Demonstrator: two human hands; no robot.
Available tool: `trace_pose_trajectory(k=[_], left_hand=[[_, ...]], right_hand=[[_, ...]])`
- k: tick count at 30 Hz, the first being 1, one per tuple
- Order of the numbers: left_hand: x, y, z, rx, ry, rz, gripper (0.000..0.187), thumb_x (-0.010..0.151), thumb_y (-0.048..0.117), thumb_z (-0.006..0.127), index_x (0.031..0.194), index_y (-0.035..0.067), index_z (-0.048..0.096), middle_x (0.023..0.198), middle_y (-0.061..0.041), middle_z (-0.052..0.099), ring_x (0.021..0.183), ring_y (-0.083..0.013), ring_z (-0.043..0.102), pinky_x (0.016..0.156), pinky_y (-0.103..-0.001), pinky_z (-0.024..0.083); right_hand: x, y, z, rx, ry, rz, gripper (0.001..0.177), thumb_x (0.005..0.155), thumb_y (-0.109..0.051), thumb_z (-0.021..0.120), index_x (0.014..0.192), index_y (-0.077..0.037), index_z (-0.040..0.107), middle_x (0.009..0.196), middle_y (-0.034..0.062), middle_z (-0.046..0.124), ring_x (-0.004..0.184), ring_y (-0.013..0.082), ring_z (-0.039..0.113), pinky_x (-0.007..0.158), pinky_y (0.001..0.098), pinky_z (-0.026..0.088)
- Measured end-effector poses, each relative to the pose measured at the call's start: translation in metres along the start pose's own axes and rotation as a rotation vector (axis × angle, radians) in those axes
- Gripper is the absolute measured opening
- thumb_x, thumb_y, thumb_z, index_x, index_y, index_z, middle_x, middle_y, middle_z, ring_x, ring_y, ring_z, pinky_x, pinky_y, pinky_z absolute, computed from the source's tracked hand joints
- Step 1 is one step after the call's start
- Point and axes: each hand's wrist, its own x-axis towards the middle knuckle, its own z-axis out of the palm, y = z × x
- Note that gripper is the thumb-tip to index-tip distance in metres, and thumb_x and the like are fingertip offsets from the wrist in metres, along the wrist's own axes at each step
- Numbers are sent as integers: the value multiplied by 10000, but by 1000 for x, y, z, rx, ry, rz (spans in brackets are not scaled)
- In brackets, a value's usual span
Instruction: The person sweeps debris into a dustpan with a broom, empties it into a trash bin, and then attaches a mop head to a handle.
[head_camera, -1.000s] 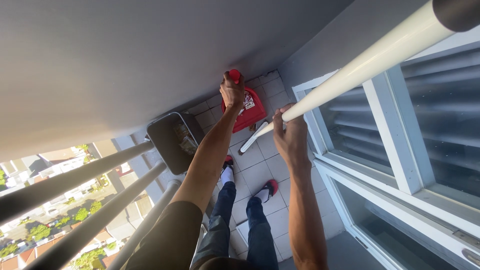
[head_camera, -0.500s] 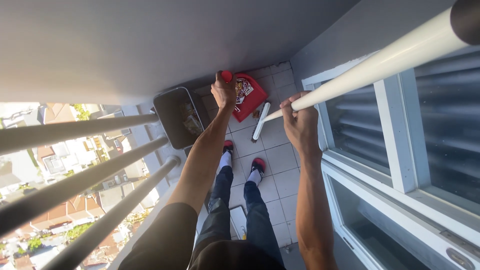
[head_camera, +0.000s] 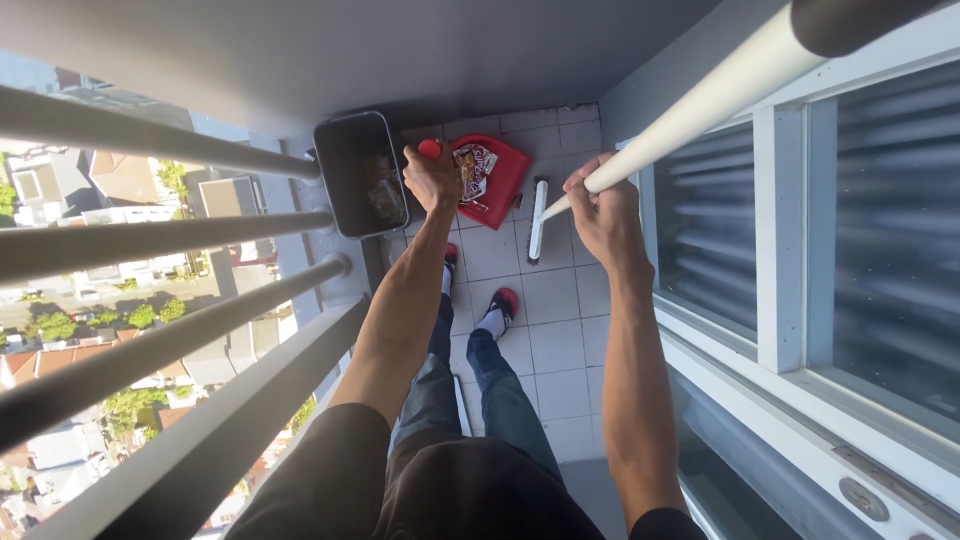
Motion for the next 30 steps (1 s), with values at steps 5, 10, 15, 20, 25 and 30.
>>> trace_pose_trajectory(k=[5,10,15,20,25,30], left_hand=[[-18,-25,-3,34,66,-12,422,914,378,694,1003,2,524,932,-260,729,929,-435,726,836,-519,581],[-31,-47,-11,58,80,-60,412,944,355,662,1064,9,474,956,-279,722,954,-460,712,850,-543,564],[-48,-56,-27,76,36,-172,431,972,380,600,1084,11,408,948,-257,729,932,-427,732,813,-522,594],[-56,-73,-29,52,91,-210,423,1002,393,577,1082,18,398,932,-255,717,899,-422,734,794,-519,595],[-64,-83,-29,72,96,-272,431,1004,401,577,1091,22,391,910,-245,717,889,-418,733,779,-515,597],[-78,-89,-38,109,86,-192,308,1004,358,546,1134,86,481,874,-194,741,872,-391,744,764,-538,571]], right_hand=[[-11,7,-7,7,-65,-34,110,1042,-30,592,1084,-23,491,937,126,698,895,210,734,724,353,580],[-18,11,-5,-4,-119,-53,86,1051,-31,590,1075,-23,508,932,115,690,893,208,730,747,345,583],[-23,10,-2,2,-163,-101,97,1021,-5,611,1061,-17,524,943,107,673,925,207,724,812,351,600],[-27,13,6,8,-206,-91,74,1025,-3,609,1032,-33,542,924,92,669,918,199,727,836,343,610],[-31,18,11,-67,-191,-96,81,1006,-24,645,1026,-20,566,902,81,674,884,206,711,809,347,577],[-32,26,15,-178,-64,-298,137,1011,-64,743,1083,-4,643,939,89,698,920,230,693,784,375,534]])
